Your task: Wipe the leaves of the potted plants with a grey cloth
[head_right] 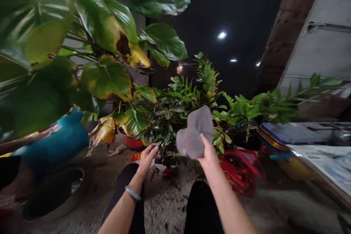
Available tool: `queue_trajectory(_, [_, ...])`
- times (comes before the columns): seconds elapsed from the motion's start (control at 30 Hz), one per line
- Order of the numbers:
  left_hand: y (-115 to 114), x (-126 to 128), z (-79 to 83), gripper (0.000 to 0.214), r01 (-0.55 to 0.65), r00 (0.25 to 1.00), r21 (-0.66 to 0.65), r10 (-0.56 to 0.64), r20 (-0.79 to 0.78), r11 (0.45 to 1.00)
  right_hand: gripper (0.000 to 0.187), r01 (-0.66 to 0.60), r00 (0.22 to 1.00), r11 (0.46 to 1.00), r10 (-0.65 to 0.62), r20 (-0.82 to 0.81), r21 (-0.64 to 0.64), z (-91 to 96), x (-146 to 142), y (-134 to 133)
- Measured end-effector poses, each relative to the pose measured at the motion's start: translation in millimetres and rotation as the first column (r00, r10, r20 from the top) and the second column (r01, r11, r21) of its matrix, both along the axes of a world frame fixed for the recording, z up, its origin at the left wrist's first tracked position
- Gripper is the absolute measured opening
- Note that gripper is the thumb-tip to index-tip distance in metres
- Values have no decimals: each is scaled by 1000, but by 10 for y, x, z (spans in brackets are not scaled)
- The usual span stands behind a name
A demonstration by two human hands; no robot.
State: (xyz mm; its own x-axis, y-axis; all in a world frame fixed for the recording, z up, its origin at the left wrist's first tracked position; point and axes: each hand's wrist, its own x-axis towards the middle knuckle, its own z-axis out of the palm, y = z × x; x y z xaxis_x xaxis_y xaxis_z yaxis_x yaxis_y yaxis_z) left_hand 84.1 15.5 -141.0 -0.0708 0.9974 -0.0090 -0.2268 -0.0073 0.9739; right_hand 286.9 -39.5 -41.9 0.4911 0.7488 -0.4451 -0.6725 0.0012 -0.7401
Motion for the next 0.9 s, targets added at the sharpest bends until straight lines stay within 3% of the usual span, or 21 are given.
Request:
queue_trajectory(0.1, [-4, -50, -19, 40, 75, 995, -92, -80, -62, 993, 17, -179, 983, 976, 172, -67, -124, -375, -283, -278])
queue_trajectory(0.23, [-85, -130, -40, 32, 224, 944, -292, -282, -173, 930, 22, -131, 990, 985, 125, -65, -109, -594, -303, -551])
queue_trajectory(0.37, [-351, -35, 110, 31, 407, 897, -325, -441, -34, 853, 30, 42, 998, 999, -42, 43, -9, -575, -130, -560])
queue_trajectory(0.43, [-527, 109, 224, 48, 462, 886, -291, -452, 106, 838, 36, 88, 990, 996, -88, 108, 10, -566, -113, -561])
queue_trajectory(0.5, [-691, 283, 316, 64, 511, 858, -251, -472, 200, 822, 40, 88, 989, 996, -87, 116, 4, -568, -154, -594])
queue_trajectory(0.63, [-897, 545, 401, 70, 602, 789, -200, -537, 298, 773, 40, 18, 1000, 997, -18, 6, 73, -554, -263, -720])
queue_trajectory(0.77, [-974, 625, 430, 65, 569, 793, -153, -489, 364, 808, 41, -109, 994, 974, 105, 29, 199, -515, -292, -802])
queue_trajectory(0.9, [-1063, 686, 398, 56, 494, 814, -172, -384, 435, 852, 42, -71, 996, 982, 61, 61, 177, -518, -276, -808])
